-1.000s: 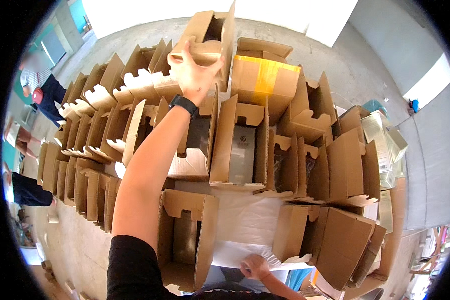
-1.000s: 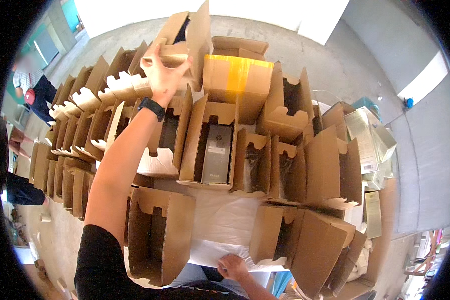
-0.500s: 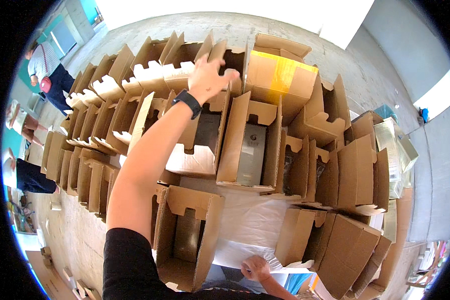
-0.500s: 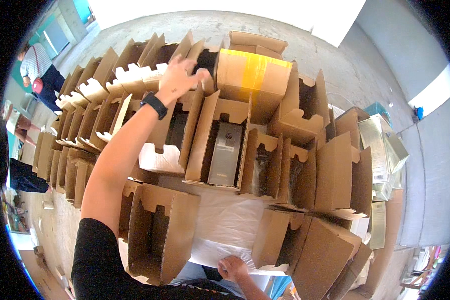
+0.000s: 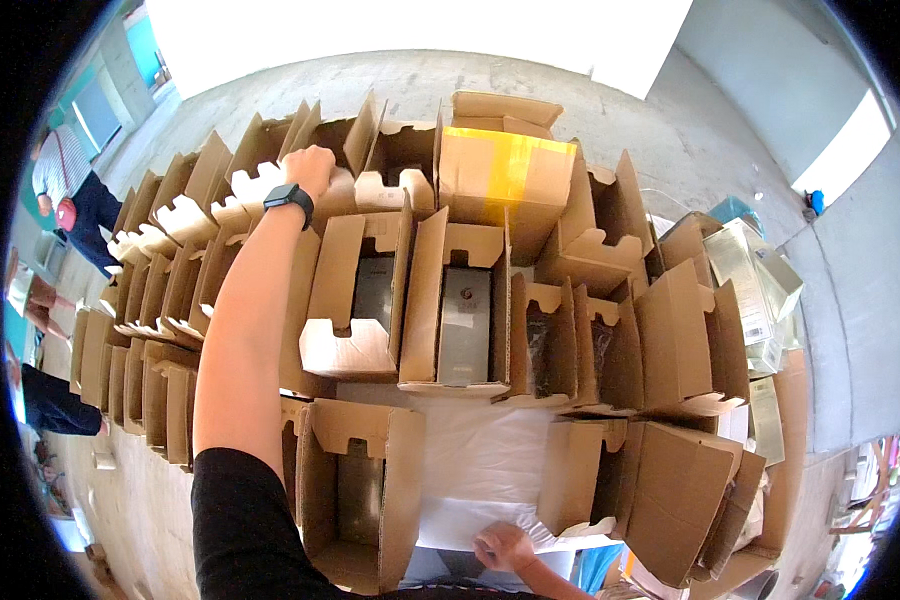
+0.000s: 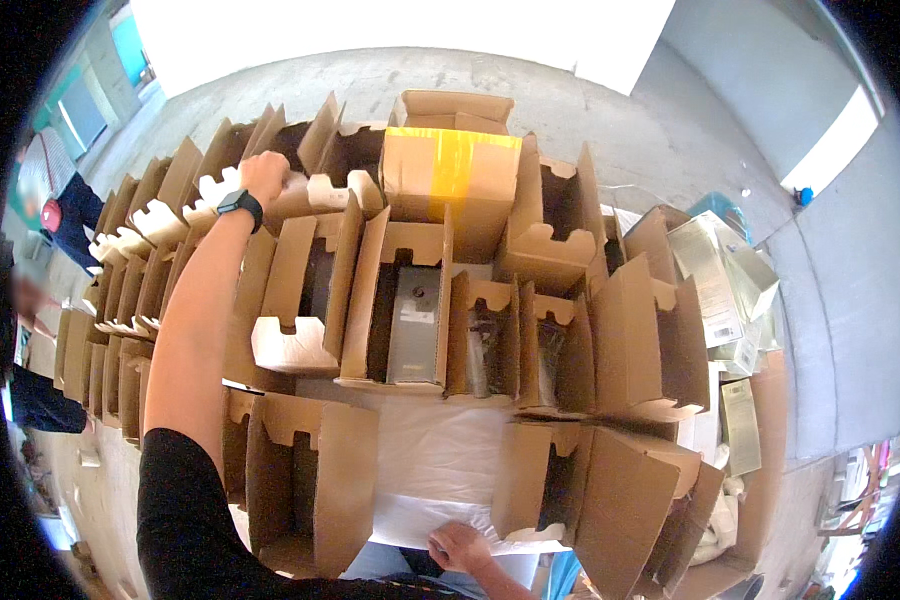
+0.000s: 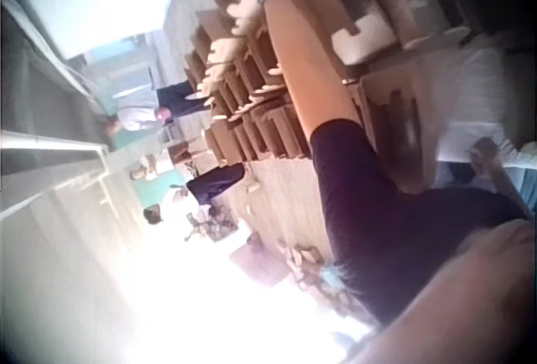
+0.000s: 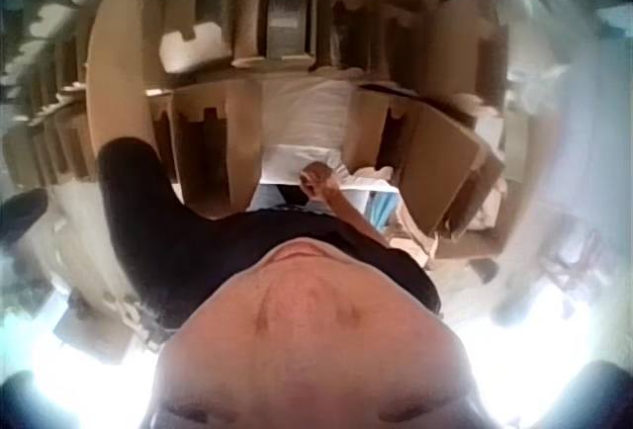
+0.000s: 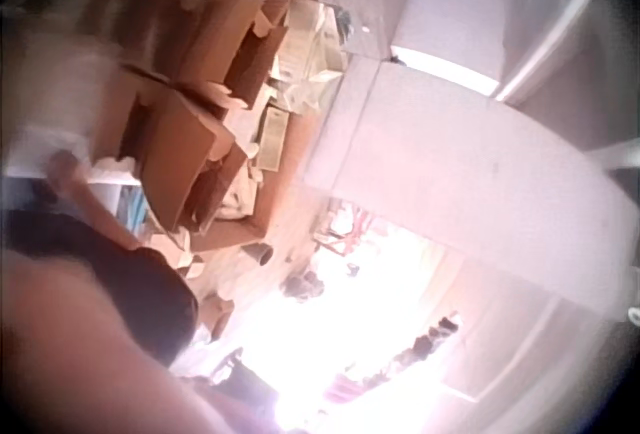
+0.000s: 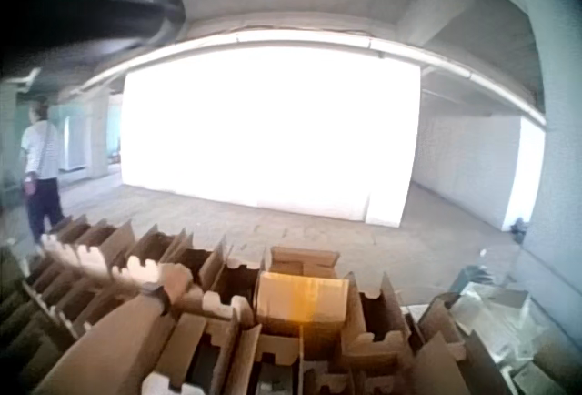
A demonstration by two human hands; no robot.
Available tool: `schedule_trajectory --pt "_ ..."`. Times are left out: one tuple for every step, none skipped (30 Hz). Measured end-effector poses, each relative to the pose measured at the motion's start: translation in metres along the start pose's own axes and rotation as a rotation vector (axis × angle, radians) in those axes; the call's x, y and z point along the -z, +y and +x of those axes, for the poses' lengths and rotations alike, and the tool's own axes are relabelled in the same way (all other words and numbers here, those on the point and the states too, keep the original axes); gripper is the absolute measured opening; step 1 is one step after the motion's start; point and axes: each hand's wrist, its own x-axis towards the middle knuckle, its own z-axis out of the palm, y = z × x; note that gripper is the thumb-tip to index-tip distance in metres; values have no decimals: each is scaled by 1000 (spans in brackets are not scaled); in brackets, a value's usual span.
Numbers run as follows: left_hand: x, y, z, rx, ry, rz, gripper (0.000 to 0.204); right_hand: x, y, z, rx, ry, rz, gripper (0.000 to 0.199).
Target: The person places cardboard boxes onto a table, inserts silver rectangular boxes into them, and folds the outer flaps to close the packages.
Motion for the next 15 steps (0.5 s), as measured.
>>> schedule_trajectory --pt "7 1 0 -37 137 36 13 -2 0 0 8 31 14 16" --pt "15 1 -2 -71 272 73 8 -3 0 0 17 54 3 16" --pt "24 1 1 -76 358 68 13 -3 0 -1 28 75 -7 15" --pt "34 -3 4 -107 460 92 10 -3 0 -2 40 98 -19 15" --pt "49 -10 4 -135 555 124 8 1 -3 -1 18 32 -28 15" --pt "64 -17 2 -122 581 125 9 6 -5 1 -1 -34 -37 15" --pt "85 -19 2 -121 610 122 11 10 -9 4 -31 -92 -47 16" --pt "101 -25 0 -110 682 162 16 12 -11 3 -36 -117 -67 16" --pt "117 -30 -3 -26 723 140 18 9 -8 4 -41 -142 -88 16" --pt "138 -28 -9 50 759 108 19 5 -6 1 -60 -167 -107 15" --pt "155 -37 -13 -63 920 146 22 1 -3 0 -33 -60 -60 15" --pt "177 -42 -18 -61 936 172 24 -1 -3 0 -30 -5 -76 16" --pt "201 -47 -42 -129 997 206 23 0 -4 -2 -6 -22 -69 16" --pt "223 -54 -63 26 748 171 28 -8 1 -4 14 59 -85 14" --pt "260 -17 -106 -21 1025 196 13 -6 3 -1 34 114 -104 15"
